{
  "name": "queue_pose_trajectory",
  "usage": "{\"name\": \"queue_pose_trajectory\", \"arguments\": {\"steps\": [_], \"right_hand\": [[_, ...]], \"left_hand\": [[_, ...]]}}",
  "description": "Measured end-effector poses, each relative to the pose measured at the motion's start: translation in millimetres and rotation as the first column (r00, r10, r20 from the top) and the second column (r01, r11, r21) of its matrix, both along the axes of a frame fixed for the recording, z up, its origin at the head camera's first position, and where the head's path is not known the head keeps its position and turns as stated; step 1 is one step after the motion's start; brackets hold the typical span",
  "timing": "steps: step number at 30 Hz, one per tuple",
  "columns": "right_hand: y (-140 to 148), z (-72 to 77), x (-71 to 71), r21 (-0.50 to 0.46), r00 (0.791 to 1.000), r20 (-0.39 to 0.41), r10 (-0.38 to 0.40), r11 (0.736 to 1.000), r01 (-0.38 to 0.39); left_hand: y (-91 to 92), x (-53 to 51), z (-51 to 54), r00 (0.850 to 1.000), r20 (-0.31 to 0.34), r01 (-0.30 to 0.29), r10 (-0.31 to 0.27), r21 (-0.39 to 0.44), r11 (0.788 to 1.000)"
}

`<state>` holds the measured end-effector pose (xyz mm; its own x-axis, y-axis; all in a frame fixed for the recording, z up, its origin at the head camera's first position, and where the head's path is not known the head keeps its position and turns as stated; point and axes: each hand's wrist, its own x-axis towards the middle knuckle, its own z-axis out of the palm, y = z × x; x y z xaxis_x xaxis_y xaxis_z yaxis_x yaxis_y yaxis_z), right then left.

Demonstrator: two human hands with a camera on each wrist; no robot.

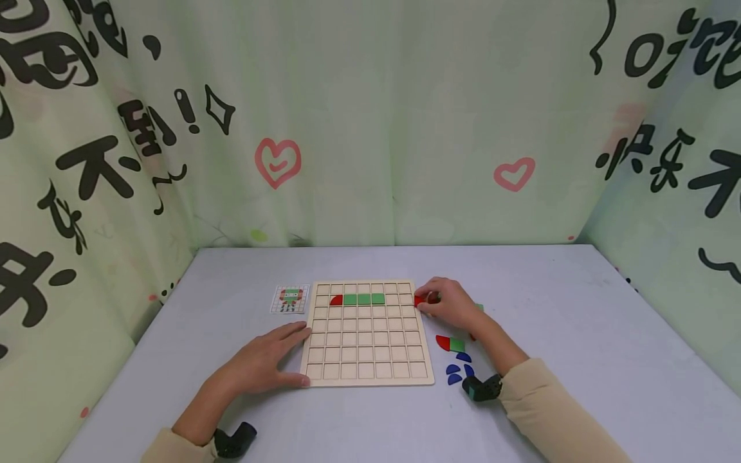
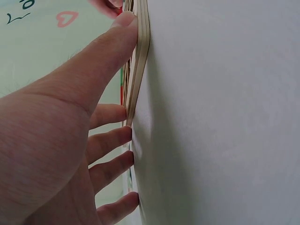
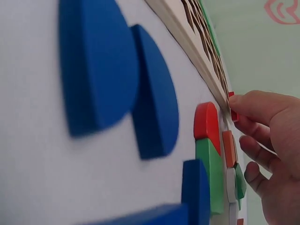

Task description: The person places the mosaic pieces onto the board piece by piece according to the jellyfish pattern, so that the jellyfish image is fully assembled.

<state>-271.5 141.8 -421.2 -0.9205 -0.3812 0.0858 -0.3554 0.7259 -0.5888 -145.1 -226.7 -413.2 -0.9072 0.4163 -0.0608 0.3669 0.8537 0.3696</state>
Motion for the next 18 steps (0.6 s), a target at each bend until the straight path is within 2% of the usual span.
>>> {"name": "queue_pose_trajectory", "arguments": {"steps": [6, 18], "right_hand": [[-8, 0.8, 0.9, 0.01, 1.0, 0.021, -0.012, 1.0, 0.011], [-19, -1.3, 0.0, -0.003, 1.0, 0.0, -0.011, 1.0, 0.011]], "left_hand": [[0.1, -0.6, -0.6, 1.0, 0.0, -0.003, 0.003, 0.0, 1.0], [0.4, -0.5, -1.2, 1.0, -0.003, -0.01, 0.01, -0.001, 1.0]]}}
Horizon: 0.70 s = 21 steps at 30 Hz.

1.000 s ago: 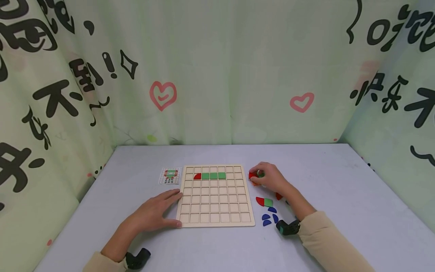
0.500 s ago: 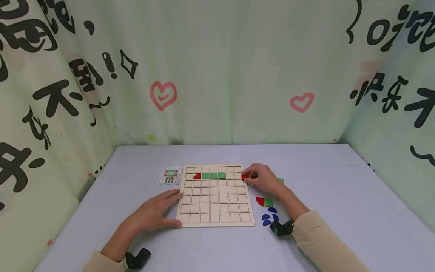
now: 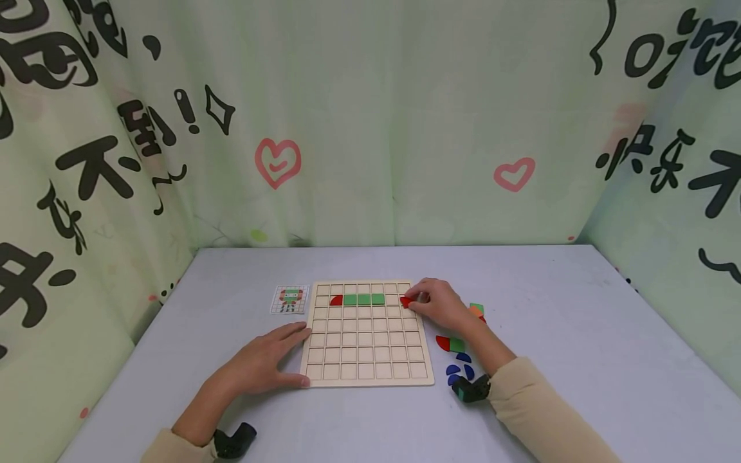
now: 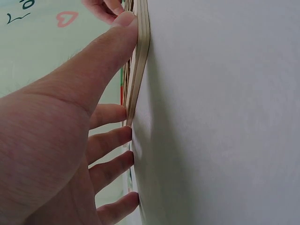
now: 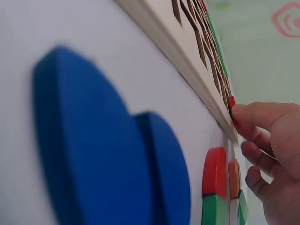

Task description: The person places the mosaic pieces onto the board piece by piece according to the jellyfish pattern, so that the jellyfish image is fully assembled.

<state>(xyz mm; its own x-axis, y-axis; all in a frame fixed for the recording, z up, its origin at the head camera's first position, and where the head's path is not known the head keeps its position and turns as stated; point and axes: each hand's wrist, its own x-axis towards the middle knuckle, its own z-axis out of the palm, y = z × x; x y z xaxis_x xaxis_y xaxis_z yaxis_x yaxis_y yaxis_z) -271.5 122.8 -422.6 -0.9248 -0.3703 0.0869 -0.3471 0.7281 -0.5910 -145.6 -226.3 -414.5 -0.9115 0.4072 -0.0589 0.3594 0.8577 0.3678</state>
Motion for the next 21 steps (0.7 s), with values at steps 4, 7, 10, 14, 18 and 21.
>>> {"name": "queue_pose_trajectory", "arguments": {"steps": [4, 7, 10, 14, 18, 21], "right_hand": [[-5, 0.5, 0.4, -0.007, 1.0, -0.005, 0.005, 1.0, -0.005], [-10, 1.8, 0.6, -0.019, 1.0, 0.007, -0.003, 1.0, 0.003], [-14, 3.5, 0.7, -0.022, 1.0, 0.024, -0.014, 1.0, 0.015], [-20, 4.4, 0.0, -0.025, 0.999, 0.034, -0.021, 0.999, 0.022], [-24, 3.9, -1.0, -0.038, 0.998, 0.056, -0.024, 0.999, 0.026], [-27, 3.7, -1.2, -0.042, 0.997, 0.075, -0.034, 0.998, 0.037]], "left_hand": [[-0.8, 0.0, -0.5, 1.0, -0.006, 0.006, -0.006, 0.001, 1.0], [-1.3, 0.4, -0.3, 1.0, -0.01, 0.009, -0.009, 0.001, 1.0], [-1.8, 0.7, 0.3, 1.0, -0.008, 0.009, -0.009, 0.003, 1.0], [-2.6, 0.9, 0.7, 1.0, -0.006, 0.007, -0.007, 0.004, 1.0], [-2.8, 0.5, -0.2, 1.0, -0.005, 0.002, -0.001, 0.004, 1.0], [-2.1, -0.3, -1.8, 1.0, 0.006, 0.003, -0.003, 0.009, 1.0]]}}
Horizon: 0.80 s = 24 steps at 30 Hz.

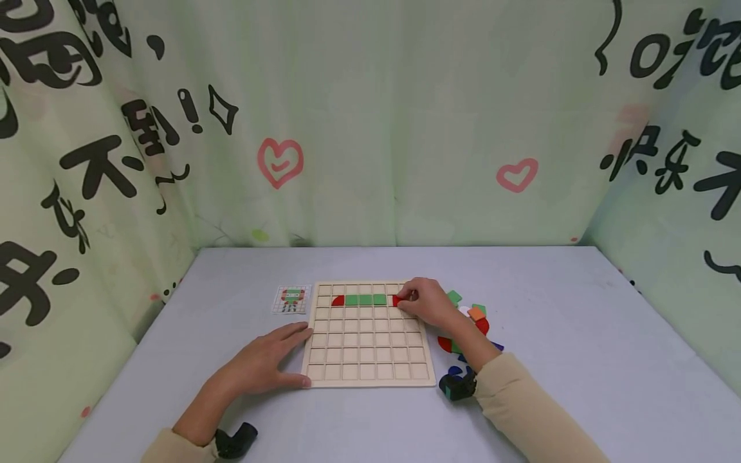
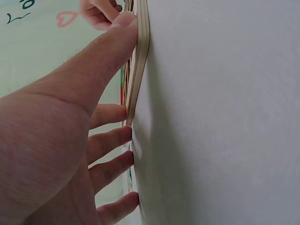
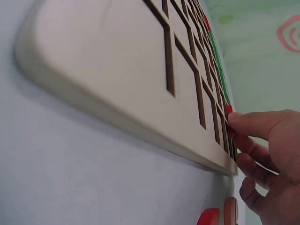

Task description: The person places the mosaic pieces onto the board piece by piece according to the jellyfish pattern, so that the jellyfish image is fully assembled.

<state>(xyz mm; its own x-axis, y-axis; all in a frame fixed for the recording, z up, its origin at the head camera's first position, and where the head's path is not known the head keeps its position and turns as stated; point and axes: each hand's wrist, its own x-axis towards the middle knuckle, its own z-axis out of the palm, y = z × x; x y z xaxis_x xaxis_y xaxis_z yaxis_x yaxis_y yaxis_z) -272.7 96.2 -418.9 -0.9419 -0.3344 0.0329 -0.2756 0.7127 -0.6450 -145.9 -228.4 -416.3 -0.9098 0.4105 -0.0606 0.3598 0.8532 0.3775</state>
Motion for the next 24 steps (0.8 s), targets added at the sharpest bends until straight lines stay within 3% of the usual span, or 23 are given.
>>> {"name": "queue_pose_trajectory", "arguments": {"steps": [9, 24], "right_hand": [[-8.1, -1.6, -3.2, -0.036, 0.999, 0.007, 0.039, 0.999, -0.039], [-7.2, -1.7, -4.1, -0.039, 0.999, 0.028, 0.041, 0.998, -0.04]], "left_hand": [[1.2, -1.1, -1.6, 1.0, 0.006, -0.005, 0.005, -0.009, 1.0], [0.0, -0.7, -1.9, 1.0, -0.006, -0.002, 0.002, -0.004, 1.0]]}}
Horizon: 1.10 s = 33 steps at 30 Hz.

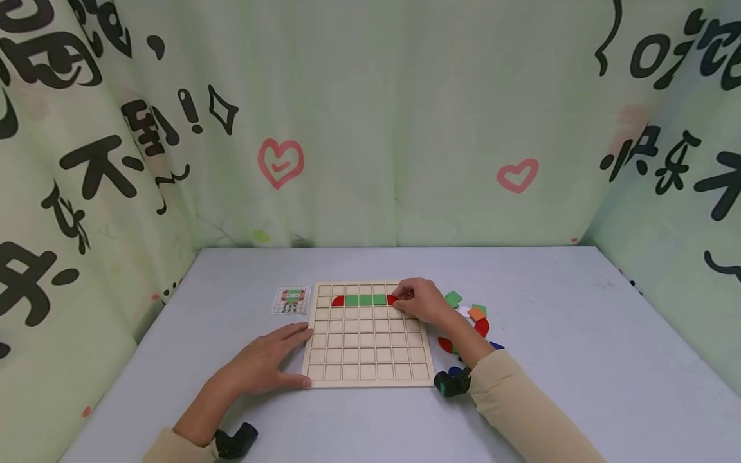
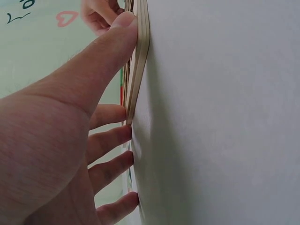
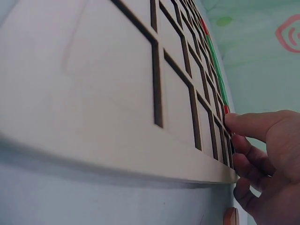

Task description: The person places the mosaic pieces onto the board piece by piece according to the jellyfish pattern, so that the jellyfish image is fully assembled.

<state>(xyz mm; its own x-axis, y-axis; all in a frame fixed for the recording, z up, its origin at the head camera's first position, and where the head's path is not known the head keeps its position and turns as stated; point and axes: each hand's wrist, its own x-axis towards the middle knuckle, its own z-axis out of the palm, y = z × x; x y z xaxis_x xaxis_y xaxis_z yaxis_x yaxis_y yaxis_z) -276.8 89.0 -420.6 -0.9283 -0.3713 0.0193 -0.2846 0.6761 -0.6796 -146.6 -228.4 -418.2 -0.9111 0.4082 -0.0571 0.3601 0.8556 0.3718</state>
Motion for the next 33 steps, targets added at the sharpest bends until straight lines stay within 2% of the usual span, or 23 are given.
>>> {"name": "queue_pose_trajectory", "arguments": {"steps": [5, 12, 23, 33], "right_hand": [[2, 0.0, 1.0, 0.014, 1.0, -0.027, 0.016, 1.0, -0.016], [8, 1.8, 1.5, 0.01, 1.0, -0.027, 0.013, 1.0, -0.013], [32, 8.5, 5.6, 0.03, 0.998, -0.044, -0.043, 0.999, 0.044], [52, 9.6, 7.6, 0.056, 0.99, -0.047, -0.134, 0.989, 0.137]], "left_hand": [[-0.5, 0.2, 1.8, 1.0, -0.019, 0.024, -0.024, 0.011, 1.0], [-0.6, 0.8, 4.2, 1.0, -0.01, 0.021, -0.021, 0.009, 1.0], [0.1, 0.6, 3.9, 1.0, -0.003, 0.024, -0.024, 0.004, 1.0], [0.7, 0.0, 4.5, 1.0, 0.002, 0.01, -0.01, -0.02, 1.0]]}}
